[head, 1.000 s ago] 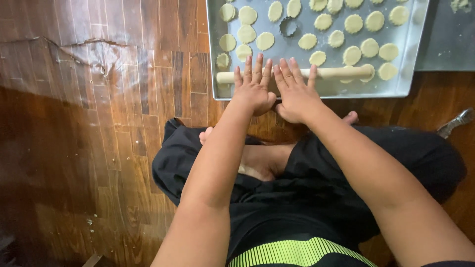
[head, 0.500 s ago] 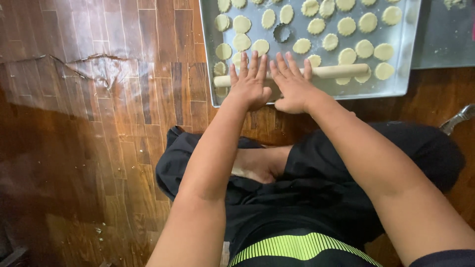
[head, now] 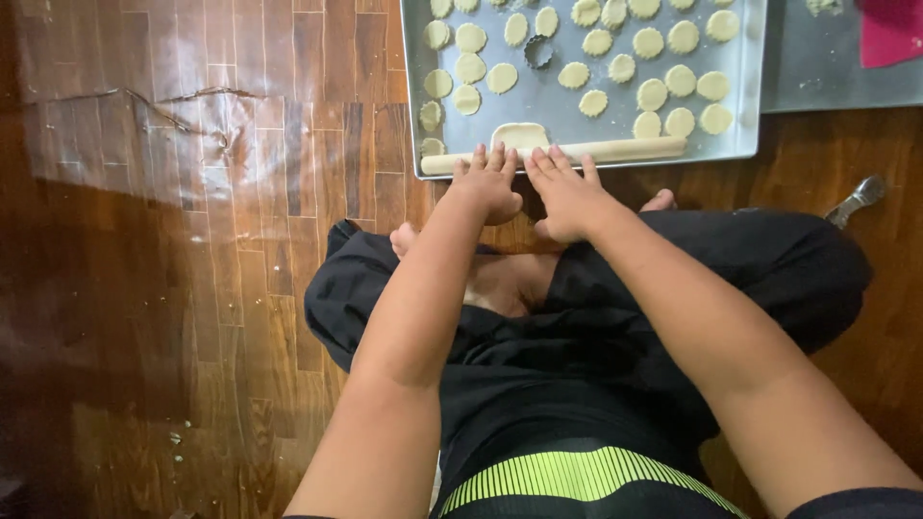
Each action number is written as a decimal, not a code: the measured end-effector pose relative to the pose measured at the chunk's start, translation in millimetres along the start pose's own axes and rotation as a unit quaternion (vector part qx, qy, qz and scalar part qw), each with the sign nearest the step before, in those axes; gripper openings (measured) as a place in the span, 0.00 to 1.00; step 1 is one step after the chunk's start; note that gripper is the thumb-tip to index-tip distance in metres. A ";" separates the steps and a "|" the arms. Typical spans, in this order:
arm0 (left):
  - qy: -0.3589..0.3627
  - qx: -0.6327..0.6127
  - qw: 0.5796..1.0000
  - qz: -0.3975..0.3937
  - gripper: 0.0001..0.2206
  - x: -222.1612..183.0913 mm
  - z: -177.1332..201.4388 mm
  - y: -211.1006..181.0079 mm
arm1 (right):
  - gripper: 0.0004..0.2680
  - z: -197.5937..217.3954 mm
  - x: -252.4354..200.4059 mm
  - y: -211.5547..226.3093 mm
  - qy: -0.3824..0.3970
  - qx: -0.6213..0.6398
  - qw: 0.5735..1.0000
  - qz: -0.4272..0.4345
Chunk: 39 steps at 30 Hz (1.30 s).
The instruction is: Cutting small circles of dough using a mold, arranging them on a tray, and rolling out dough with a rolling pin.
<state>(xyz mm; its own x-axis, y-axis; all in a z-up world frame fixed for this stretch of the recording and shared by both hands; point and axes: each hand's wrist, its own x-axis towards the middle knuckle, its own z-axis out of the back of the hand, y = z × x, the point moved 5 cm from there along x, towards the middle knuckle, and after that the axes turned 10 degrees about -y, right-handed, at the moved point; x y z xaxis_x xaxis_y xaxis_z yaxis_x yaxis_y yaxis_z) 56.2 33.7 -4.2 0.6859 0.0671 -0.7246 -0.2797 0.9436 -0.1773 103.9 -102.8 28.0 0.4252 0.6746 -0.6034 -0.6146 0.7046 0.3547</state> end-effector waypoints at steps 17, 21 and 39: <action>-0.003 -0.040 0.999 0.037 0.39 -23.2 37.4 -12.5 | 0.35 -7.2 20.8 -3.5 -0.048 -0.021 0.999 -0.012; -0.007 -0.035 0.999 0.034 0.40 1.2 37.3 -3.7 | 0.34 5.3 36.2 -4.7 -0.046 -0.018 0.999 -0.012; -0.139 -0.087 0.986 0.021 0.43 41.8 61.0 12.8 | 0.40 28.5 82.3 -22.9 -0.118 0.053 0.991 0.042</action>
<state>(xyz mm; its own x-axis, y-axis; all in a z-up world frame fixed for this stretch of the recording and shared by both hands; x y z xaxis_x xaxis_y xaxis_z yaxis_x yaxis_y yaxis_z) 122.3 68.4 3.8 0.8220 0.2153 -0.5272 -0.4074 0.8692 -0.2803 171.9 -57.2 -9.4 0.5258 0.7562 -0.3895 -0.5871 0.6540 0.4771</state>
